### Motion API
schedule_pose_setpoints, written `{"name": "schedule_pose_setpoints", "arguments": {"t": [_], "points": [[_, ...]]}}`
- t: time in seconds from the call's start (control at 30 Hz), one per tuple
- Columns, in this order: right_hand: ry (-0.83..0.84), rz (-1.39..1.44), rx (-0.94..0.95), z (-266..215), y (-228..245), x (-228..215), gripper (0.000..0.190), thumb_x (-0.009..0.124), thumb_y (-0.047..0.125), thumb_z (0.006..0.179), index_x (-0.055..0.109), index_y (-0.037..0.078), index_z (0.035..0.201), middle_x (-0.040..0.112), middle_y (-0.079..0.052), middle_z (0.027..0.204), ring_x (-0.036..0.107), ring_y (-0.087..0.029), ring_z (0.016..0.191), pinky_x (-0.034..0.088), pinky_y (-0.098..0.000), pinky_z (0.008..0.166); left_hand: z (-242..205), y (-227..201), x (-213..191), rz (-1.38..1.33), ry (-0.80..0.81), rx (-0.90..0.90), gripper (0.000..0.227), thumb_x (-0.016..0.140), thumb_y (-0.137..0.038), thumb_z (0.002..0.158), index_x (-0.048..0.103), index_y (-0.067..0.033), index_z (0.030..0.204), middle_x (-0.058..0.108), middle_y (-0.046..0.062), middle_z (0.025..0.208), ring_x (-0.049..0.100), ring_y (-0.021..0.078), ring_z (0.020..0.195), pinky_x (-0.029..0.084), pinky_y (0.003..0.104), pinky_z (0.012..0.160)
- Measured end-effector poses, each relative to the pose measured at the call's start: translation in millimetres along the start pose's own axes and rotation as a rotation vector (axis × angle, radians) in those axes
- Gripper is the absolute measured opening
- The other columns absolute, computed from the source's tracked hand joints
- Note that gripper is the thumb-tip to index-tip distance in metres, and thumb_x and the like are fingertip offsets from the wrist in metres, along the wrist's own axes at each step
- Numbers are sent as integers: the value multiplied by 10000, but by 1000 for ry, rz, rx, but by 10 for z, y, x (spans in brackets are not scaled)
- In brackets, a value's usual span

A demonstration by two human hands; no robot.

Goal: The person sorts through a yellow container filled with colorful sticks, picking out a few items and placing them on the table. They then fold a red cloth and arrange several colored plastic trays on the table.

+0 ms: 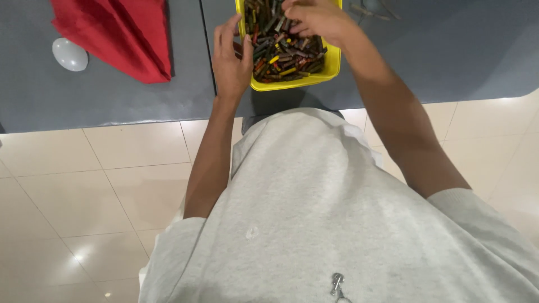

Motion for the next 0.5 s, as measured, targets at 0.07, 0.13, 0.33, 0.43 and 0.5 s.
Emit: {"name": "schedule_pose_setpoints", "arguments": {"t": [0.07, 0.13, 0.33, 0.43, 0.5], "points": [[-55, -238, -8, 126, -84, -201, 359, 652, 372, 1001, 694, 106, 1237, 723, -84, 1107, 717, -237, 948, 568, -326, 774, 19, 14, 1, -14, 9, -17, 444, 667, -61, 1073, 522, -144, 1484, 574, 89, 1235, 689, 165, 873, 608, 289, 760], [-113, -474, -10, 3, 12, -231, 395, 620, 433, 1089, 716, 88, 1257, 730, -155, 1091, 693, -306, 941, 539, -375, 776, -6, 35, 1, -30, 24, -36, 444, 670, -68, 1073, 520, -147, 1484, 578, 90, 1226, 697, 145, 843, 611, 285, 749], [151, -1676, -34, -481, 265, 448, 712, 796, 391, 792, 549, -11, 1326, 618, -242, 1210, 647, -424, 1053, 532, -479, 847, 23, -16, -13, 64, -20, -55, 441, 694, -92, 1054, 548, -183, 1460, 623, 53, 1178, 694, 126, 801, 607, 292, 726], [185, -1659, -174, -447, -34, 549, 881, 807, 200, 662, 446, -38, 1430, 565, -257, 1228, 670, -400, 996, 534, -444, 823, -2, -30, -27, 164, -41, -47, 441, 704, -110, 1045, 550, -194, 1450, 632, 40, 1149, 706, 119, 802, 589, 303, 709], [-68, -1647, -486, -470, 55, 539, 662, 770, 210, 799, 555, 10, 1392, 635, -212, 1147, 692, -379, 960, 542, -471, 793, 4, -111, -49, 149, -71, 20, 439, 692, -109, 1057, 542, -207, 1459, 619, 41, 1185, 723, 153, 891, 616, 295, 761]]}}
Point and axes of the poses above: each hand's wrist, its own z-axis towards the middle knuckle, its own x-axis out of the palm, y = z × x, the point moved 9 cm from there along z, towards the middle knuckle
